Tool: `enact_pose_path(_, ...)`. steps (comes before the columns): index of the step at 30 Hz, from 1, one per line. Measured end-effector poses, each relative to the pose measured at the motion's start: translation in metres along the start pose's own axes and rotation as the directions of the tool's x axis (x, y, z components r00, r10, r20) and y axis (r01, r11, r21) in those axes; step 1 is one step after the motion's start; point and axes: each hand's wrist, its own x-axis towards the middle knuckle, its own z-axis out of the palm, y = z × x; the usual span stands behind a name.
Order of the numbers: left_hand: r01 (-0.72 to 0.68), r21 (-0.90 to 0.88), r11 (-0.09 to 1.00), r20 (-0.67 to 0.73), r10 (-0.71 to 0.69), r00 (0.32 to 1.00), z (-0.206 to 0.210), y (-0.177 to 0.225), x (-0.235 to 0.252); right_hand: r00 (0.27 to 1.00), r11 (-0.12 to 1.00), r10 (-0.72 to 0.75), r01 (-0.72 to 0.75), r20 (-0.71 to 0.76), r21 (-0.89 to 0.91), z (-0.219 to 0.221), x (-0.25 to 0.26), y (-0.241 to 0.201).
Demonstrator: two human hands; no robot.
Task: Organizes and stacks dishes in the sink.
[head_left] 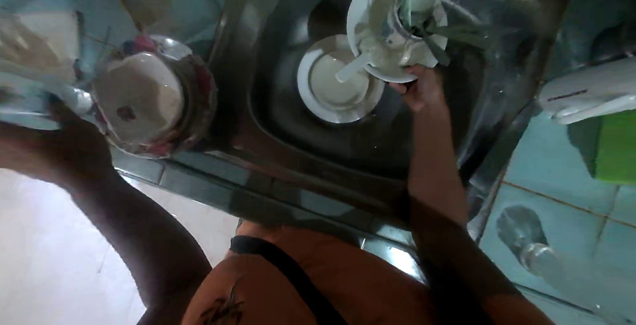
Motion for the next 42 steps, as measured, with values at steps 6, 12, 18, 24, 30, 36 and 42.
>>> enact_pose_path(6, -0.364, -0.359, 0.859, 0.526, 0.509, 0.682, -0.009, 0.197, -0.089, 1.0, 1.0, 0.012, -0.012, 0.001, 0.013, -0.001, 0.002, 0.0)
enact_pose_path(12, -0.234, -0.309, 0.922, 0.875, 0.372, 0.311, 0.154, 0.259, -0.111, 1.0, 0.999, 0.013, -0.013, -0.012, 0.048, 0.002, 0.001, 0.0)
enact_pose_path(18, -0.294, -0.35, 0.889, 0.826, 0.441, 0.35, 0.18, 0.262, -0.111, 0.999, 0.999, 0.038, -0.037, -0.028, 0.025, 0.002, 0.004, -0.002)
enact_pose_path(24, -0.528, -0.222, 0.82, 0.774, 0.477, 0.416, 0.095, 0.249, -0.102, 1.0, 1.0, 0.013, -0.013, -0.017, 0.014, 0.002, 0.006, 0.001)
enact_pose_path(30, -0.484, -0.259, 0.836, 0.598, 0.532, 0.599, 0.01, 0.178, -0.058, 1.0, 1.0, -0.001, 0.002, -0.025, 0.016, 0.003, 0.0, -0.002)
enact_pose_path(36, 0.018, -0.267, 0.964, 0.384, 0.089, 0.919, -0.034, 0.068, 0.006, 0.999, 1.0, 0.015, -0.014, -0.038, 0.006, 0.003, 0.001, -0.002)
enact_pose_path(42, 0.352, -0.451, 0.821, 0.437, -0.141, 0.888, -0.035, -0.009, 0.013, 1.0, 1.0, -0.004, 0.004, 0.007, -0.023, 0.003, 0.0, -0.001)
